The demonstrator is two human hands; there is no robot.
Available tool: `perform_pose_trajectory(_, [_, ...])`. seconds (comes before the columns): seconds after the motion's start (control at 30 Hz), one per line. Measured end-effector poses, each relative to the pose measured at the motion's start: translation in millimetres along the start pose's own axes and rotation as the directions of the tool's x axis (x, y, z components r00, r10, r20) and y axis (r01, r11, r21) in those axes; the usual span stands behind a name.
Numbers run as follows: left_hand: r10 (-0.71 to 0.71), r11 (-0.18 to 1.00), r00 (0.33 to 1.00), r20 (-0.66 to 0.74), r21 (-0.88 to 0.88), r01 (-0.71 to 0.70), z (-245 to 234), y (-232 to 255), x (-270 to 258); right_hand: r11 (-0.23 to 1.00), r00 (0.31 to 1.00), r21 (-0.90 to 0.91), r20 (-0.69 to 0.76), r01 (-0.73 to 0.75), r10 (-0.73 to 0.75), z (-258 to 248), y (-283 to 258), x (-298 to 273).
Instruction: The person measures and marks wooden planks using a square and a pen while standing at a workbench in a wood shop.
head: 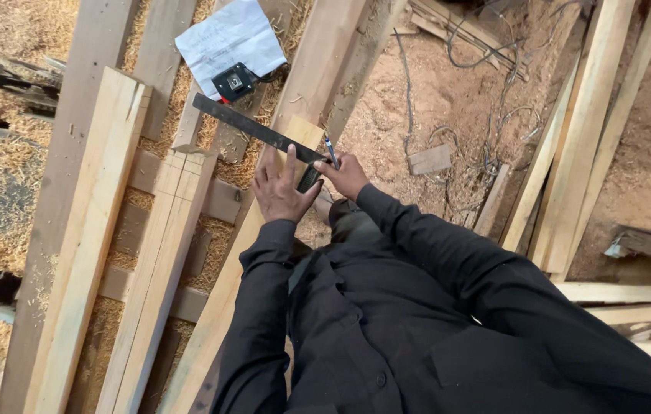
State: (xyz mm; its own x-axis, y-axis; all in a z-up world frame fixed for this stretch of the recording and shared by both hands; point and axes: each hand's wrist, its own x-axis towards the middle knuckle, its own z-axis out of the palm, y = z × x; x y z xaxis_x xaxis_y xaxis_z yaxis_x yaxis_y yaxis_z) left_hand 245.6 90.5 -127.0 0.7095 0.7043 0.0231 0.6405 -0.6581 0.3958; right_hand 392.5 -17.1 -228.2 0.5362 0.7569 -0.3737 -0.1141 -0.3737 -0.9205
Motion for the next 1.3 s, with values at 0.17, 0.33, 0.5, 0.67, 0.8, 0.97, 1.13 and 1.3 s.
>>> perform_pose_trajectory(0.17, [-0.007, 0.999, 1.0, 0.019, 0.047, 0.006, -2, 2, 2, 0.988, 0.984, 0.024, -0.088, -0.155, 0.157, -36, -26, -15])
perform_pose_trajectory(0.33, [-0.032, 0.998, 0.998, 0.062, 0.063, 0.028, -1, 3, 1, 0.989, 0.982, 0.137, -0.171, -0.058, 0.082, -81, -31, -33])
perform_pose_trajectory(0.5, [-0.026, 0.998, 0.998, 0.056, 0.062, 0.023, -3, 5, 3, 0.965, 0.973, -0.136, -0.028, 0.223, -0.229, -84, -79, -39])
perform_pose_trajectory(0.67, [-0.019, 0.997, 0.999, 0.029, 0.077, 0.017, -3, 6, 4, 0.709, 0.844, -0.478, 0.15, 0.518, -0.516, -70, -118, -37])
perform_pose_trajectory(0.8, [-0.009, 0.998, 1.0, 0.0, 0.059, 0.009, -4, 5, 4, 0.652, 0.831, -0.53, 0.221, 0.542, -0.511, -66, -117, -29])
perform_pose_trajectory(0.97, [-0.059, 0.998, 0.997, 0.042, 0.037, 0.057, -3, 6, 6, 0.619, 0.817, -0.544, 0.279, 0.567, -0.504, -63, -109, -21])
perform_pose_trajectory(1.13, [-0.026, 0.999, 1.0, 0.004, 0.02, 0.026, -3, 3, 5, 0.559, 0.833, -0.629, 0.305, 0.541, -0.462, -35, -113, 23])
perform_pose_trajectory(1.3, [-0.071, 0.997, 0.996, 0.046, 0.002, 0.071, -4, 5, 5, 0.591, 0.788, -0.533, 0.296, 0.605, -0.539, -36, -129, 32])
